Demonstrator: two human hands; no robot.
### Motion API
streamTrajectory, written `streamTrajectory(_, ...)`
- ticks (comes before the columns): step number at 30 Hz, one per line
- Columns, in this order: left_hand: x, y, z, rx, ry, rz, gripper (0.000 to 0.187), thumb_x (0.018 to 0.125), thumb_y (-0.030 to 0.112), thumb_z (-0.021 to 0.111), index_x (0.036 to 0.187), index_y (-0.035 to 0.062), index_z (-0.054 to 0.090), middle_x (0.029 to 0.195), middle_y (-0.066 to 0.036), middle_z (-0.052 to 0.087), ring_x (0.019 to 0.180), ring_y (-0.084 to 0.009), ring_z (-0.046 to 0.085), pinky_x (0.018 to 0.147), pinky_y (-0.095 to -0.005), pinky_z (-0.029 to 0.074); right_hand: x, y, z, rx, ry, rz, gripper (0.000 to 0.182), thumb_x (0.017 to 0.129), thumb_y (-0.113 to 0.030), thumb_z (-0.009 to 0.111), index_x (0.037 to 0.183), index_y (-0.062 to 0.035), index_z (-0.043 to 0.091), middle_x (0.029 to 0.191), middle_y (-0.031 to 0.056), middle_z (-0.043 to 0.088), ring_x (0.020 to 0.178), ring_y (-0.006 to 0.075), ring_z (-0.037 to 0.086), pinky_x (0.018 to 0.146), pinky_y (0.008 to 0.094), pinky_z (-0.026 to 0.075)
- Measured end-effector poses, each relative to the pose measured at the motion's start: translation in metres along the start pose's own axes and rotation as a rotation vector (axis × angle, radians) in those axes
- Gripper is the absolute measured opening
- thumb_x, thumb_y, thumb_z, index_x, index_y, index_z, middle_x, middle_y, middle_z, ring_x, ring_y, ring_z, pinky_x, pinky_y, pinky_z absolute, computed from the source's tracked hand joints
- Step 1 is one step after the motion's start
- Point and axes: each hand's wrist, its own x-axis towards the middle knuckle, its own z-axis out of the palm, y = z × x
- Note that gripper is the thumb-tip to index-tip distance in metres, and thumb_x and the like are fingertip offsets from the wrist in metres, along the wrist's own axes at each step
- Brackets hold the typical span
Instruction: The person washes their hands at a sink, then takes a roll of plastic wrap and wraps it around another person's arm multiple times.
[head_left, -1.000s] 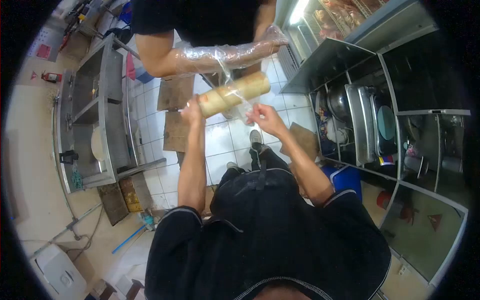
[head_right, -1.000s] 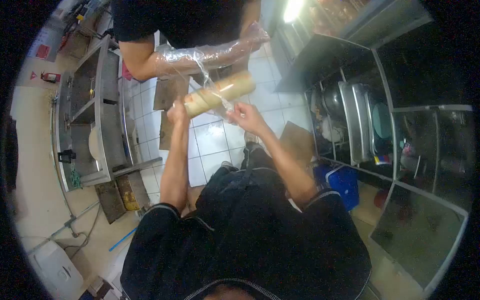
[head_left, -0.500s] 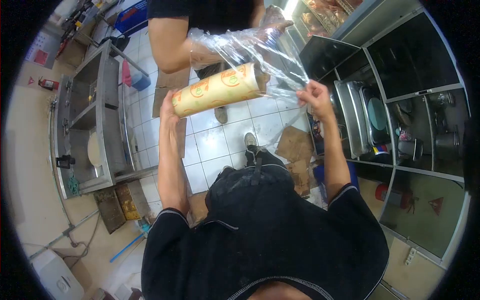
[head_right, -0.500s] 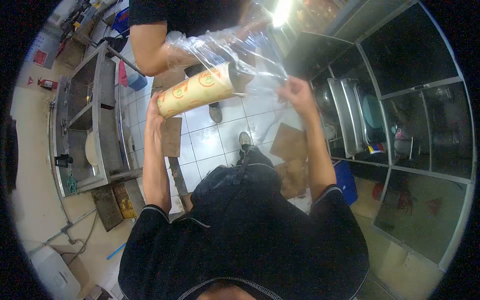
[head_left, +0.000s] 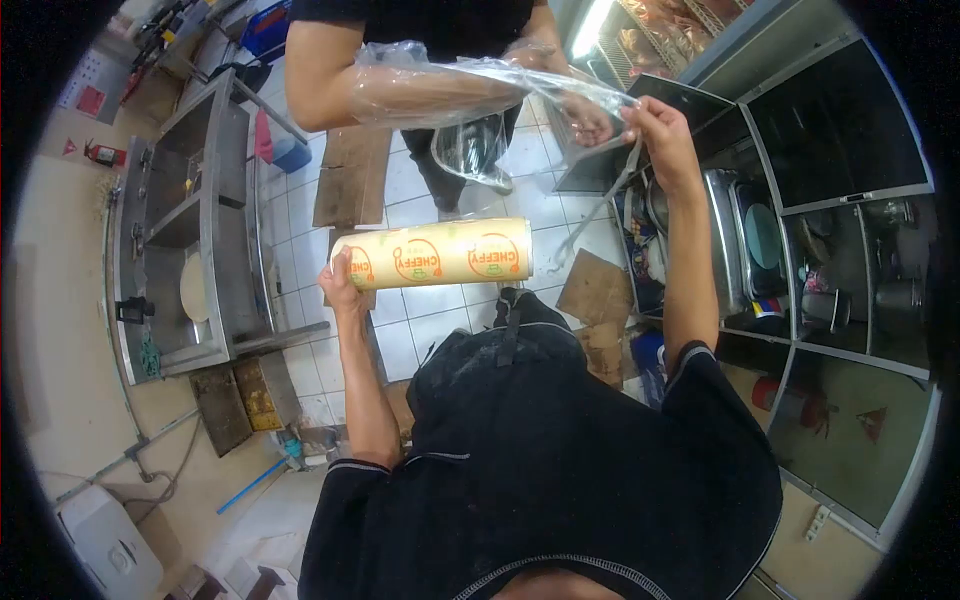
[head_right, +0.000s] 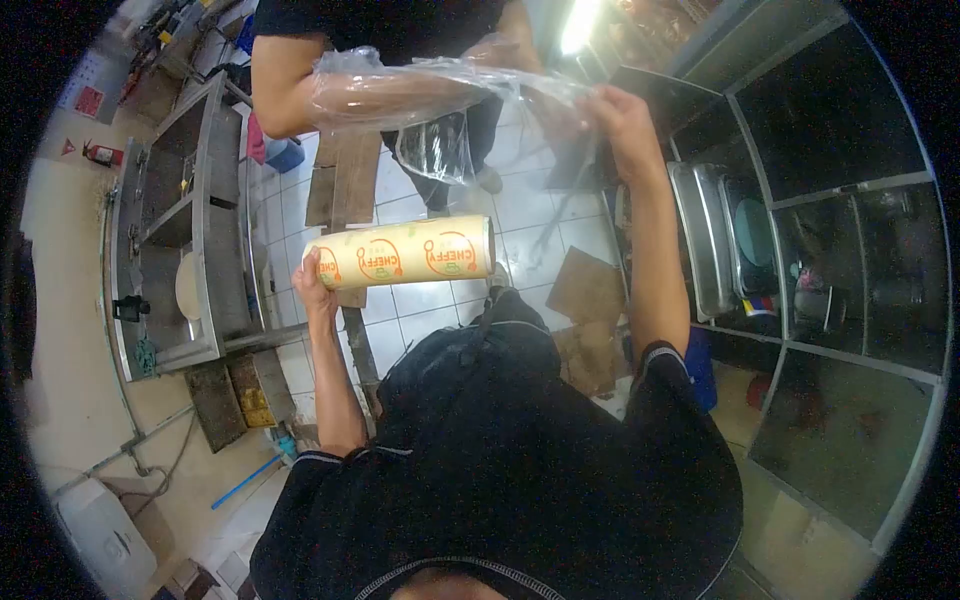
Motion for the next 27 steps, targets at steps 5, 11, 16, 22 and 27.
streamTrajectory(5,-0.035,-0.001,-0.019,-0.117,-0.012,-0.055,0.026,0.093,0.017,0.055,0.101,-0.0068,0.061,0.092,-0.013,0.068,0.077,-0.0203,0.068,0.07,-0.0304,0.056,0.059,0.042,-0.006,0.006,-0.026,-0.052,0.012,0.088,-0.01,0.064,0.077,-0.0072,0.059,0.069,-0.0017,0.055,0.067,0.0082,0.052,0.065,0.0223,0.04)
streamTrajectory(11,-0.049,-0.02,-0.021,-0.277,0.027,-0.107,0.034,0.093,0.024,0.052,0.109,-0.0062,0.058,0.103,-0.014,0.066,0.09,-0.0238,0.068,0.081,-0.0354,0.055,0.015,0.102,0.069,0.165,0.343,-0.357,0.042,0.087,-0.022,0.072,0.119,-0.0072,0.049,0.099,0.0031,0.056,0.093,0.013,0.053,0.082,0.0274,0.043)
streamTrajectory(16,-0.065,-0.024,-0.031,-0.258,0.066,-0.189,0.033,0.092,0.023,0.053,0.108,-0.0048,0.059,0.101,-0.013,0.066,0.088,-0.0225,0.067,0.081,-0.0344,0.054,-0.04,0.152,0.129,0.118,-0.067,0.357,0.046,0.082,-0.034,0.077,0.111,-0.0053,0.055,0.107,0.0053,0.057,0.1,0.015,0.051,0.08,0.0295,0.043)
streamTrajectory(22,-0.075,-0.033,-0.045,-0.141,0.106,-0.201,0.033,0.092,0.025,0.056,0.108,-0.0035,0.06,0.1,-0.011,0.066,0.088,-0.0209,0.066,0.079,-0.0328,0.053,0.001,0.206,0.168,-0.256,-0.208,0.221,0.034,0.084,-0.03,0.073,0.103,-0.0035,0.06,0.085,0.0039,0.062,0.079,0.0143,0.058,0.069,0.0266,0.045)
streamTrajectory(27,-0.077,-0.037,-0.049,-0.171,0.131,-0.186,0.033,0.092,0.026,0.056,0.109,-0.0026,0.059,0.103,-0.011,0.065,0.092,-0.0212,0.065,0.082,-0.0346,0.053,-0.014,0.233,0.127,-0.349,0.442,-0.225,0.018,0.089,-0.017,0.064,0.09,0.0005,0.061,0.079,0.0146,0.065,0.073,0.0263,0.064,0.067,0.037,0.05)
